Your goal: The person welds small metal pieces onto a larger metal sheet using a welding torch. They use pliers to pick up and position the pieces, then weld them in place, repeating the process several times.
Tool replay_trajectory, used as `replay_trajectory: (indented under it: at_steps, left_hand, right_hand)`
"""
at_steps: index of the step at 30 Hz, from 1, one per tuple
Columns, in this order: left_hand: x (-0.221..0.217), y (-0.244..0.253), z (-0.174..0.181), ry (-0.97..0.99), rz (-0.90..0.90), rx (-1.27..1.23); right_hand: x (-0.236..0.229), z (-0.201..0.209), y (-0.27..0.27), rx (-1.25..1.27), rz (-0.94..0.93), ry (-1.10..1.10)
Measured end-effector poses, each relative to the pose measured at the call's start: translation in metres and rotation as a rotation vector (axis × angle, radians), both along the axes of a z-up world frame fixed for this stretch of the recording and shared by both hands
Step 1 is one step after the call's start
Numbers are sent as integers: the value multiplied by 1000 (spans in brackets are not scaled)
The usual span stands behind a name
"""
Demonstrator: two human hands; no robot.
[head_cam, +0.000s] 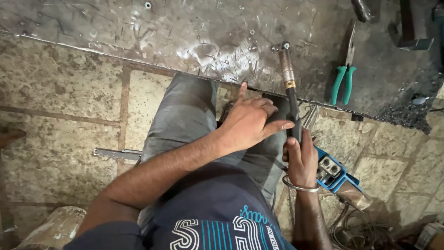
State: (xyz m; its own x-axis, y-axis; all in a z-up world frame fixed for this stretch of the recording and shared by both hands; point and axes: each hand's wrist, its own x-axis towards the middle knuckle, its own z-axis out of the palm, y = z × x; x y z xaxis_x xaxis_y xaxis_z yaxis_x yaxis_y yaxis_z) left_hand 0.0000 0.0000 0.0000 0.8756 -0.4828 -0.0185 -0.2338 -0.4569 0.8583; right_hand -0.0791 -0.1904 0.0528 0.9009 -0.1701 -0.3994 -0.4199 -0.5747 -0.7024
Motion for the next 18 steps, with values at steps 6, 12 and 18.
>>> replay_trajectory:
  at_steps: [6, 12, 18]
  left_hand:
    - [1, 0, -2, 0, -11, 0]
    - [0, 1, -3, -5, 6, -18]
    - [0, -2, 2, 38, 57, 3]
  right_hand:
    - [0, -1, 3, -14, -17, -2]
    - [1, -3, 2, -9, -18, 7]
    - [-1, -5, 2, 7, -36, 6]
